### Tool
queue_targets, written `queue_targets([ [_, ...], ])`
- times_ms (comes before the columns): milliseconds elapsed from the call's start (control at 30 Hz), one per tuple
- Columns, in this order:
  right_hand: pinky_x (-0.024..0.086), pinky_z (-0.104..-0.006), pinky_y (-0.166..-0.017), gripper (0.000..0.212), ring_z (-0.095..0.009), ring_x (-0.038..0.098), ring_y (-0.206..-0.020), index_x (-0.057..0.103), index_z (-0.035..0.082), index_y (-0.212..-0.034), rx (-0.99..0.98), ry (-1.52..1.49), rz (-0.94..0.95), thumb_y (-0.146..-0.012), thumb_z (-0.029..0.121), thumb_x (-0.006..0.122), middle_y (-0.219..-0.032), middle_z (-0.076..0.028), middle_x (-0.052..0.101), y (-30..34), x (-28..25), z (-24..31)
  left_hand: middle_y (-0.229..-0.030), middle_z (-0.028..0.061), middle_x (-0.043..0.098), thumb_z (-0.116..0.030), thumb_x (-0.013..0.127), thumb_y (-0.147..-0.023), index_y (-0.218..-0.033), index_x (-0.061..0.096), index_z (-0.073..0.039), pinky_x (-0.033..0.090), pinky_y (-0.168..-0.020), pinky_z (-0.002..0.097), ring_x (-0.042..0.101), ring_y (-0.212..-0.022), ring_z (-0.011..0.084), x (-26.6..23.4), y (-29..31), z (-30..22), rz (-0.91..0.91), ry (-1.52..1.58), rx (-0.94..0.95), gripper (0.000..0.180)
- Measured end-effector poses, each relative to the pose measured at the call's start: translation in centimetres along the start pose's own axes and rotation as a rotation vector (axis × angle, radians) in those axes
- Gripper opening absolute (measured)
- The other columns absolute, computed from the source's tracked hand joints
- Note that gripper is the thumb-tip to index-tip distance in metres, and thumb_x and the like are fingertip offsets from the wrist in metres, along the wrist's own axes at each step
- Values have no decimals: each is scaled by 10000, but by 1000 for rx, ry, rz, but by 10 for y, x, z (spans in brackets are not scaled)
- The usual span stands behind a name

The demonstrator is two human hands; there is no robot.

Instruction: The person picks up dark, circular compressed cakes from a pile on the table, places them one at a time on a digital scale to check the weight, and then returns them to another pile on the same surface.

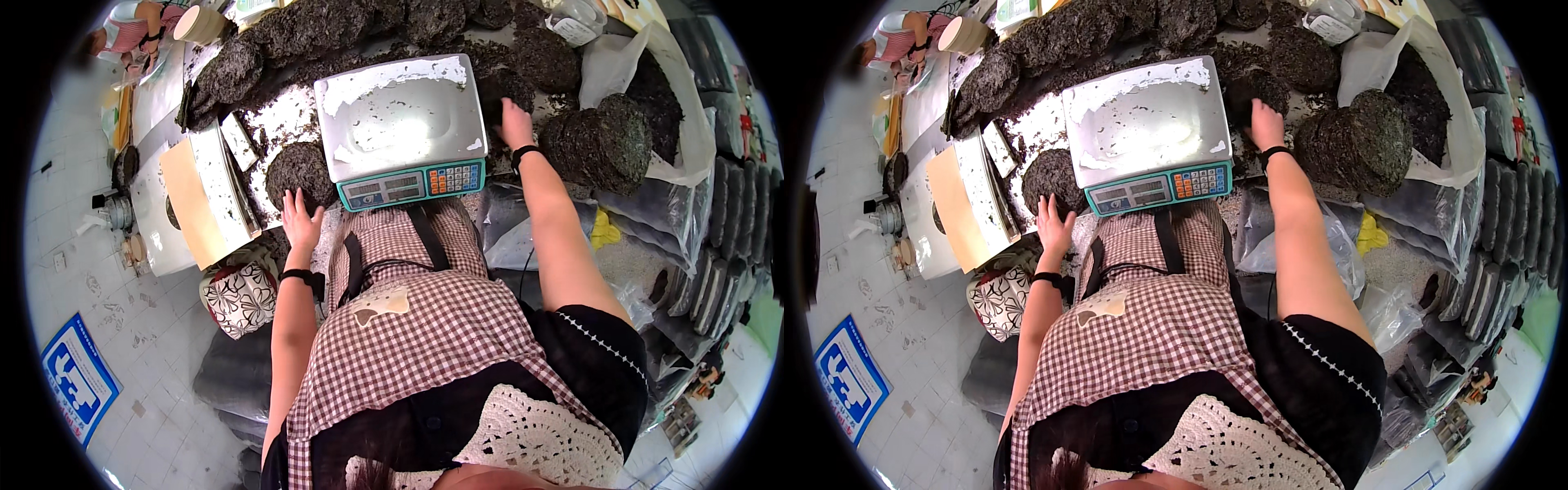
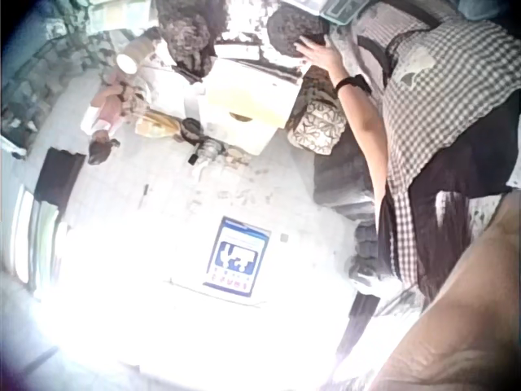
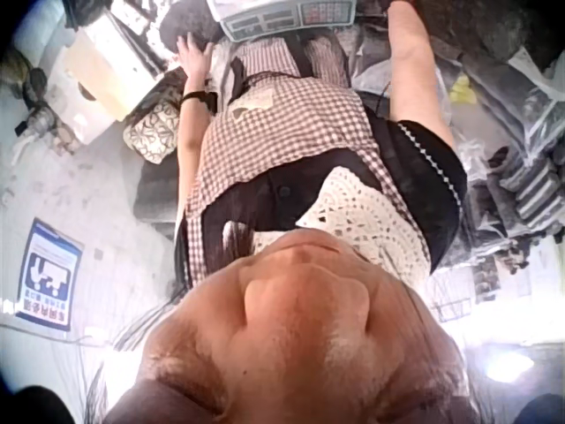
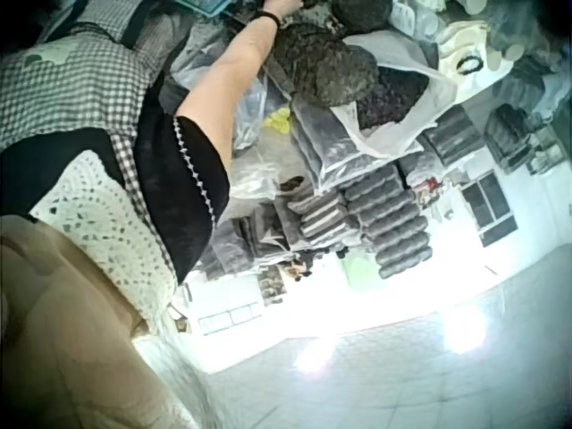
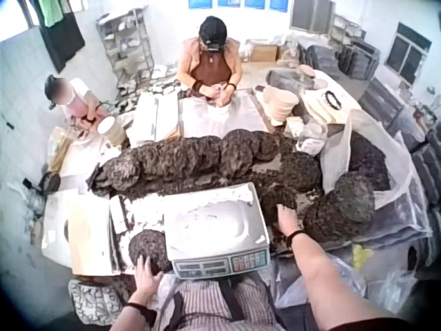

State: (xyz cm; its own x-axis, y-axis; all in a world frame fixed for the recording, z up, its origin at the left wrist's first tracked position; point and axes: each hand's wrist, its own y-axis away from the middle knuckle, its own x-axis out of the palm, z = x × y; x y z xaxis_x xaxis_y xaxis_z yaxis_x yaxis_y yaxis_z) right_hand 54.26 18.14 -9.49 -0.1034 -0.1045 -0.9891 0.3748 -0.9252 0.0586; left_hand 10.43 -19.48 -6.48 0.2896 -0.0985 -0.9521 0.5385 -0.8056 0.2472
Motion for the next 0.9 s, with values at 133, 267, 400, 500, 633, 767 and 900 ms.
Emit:
queue_targets([
  [133,533,-477,-826,346,-433,669,-943,603,-11,-1127,295,-489,-546,-852,197,636,-1004,-272,687,-2,-93,-11,-1622,171,225,-507,628,-889,-1541,317,-128,184,-1203,486,213,-1502,322,9,-13,-12,-11,-18,-81,816],
  [267,499,-416,-949,358,-309,641,-1074,583,-71,-1195,246,-1494,-447,-885,101,636,-1176,-149,663,32,-159,-32,-1517,206,396,-511,688,-847,-1453,418,-47,323,-1137,484,385,-1394,361,-3,-34,-3,-46,361,-187,809],
  [400,511,-461,-991,366,-302,625,-1124,571,-49,-1252,349,-2060,9,-904,64,590,-1216,-142,647,55,-183,15,-1442,187,461,-468,874,-643,-1402,447,-28,359,-1122,453,417,-1345,377,-22,-26,-27,-148,-113,43,975],
  [500,493,-478,-1024,398,-317,613,-1158,561,-47,-1279,448,-2116,148,-914,112,568,-1262,-155,634,64,-181,54,-1424,138,484,-500,886,-597,-1392,469,-63,376,-1102,456,438,-1329,336,-26,-29,-25,-134,-119,-34,998],
  [633,494,-467,-1022,401,-309,605,-1170,564,-38,-1273,492,-2169,322,-906,124,573,-1286,-150,620,78,-158,71,-1422,113,499,-519,866,-617,-1401,492,-110,386,-1088,468,461,-1311,325,-26,-28,-12,-119,-35,-40,960],
  [767,509,-423,-938,308,-256,629,-1052,619,-21,-1170,605,-1820,270,-905,135,633,-1172,-106,648,68,-104,58,-1405,141,530,-459,777,-732,-1372,534,-109,415,-1069,472,495,-1291,340,-21,-24,7,-195,108,58,769],
  [900,527,-416,-915,336,-239,641,-1050,613,-21,-1191,591,-1927,389,-895,119,690,-1192,-99,646,70,-133,76,-1220,182,657,-253,561,-935,-1285,592,-32,489,-982,410,622,-1114,346,-45,-15,30,-605,534,12,415],
])
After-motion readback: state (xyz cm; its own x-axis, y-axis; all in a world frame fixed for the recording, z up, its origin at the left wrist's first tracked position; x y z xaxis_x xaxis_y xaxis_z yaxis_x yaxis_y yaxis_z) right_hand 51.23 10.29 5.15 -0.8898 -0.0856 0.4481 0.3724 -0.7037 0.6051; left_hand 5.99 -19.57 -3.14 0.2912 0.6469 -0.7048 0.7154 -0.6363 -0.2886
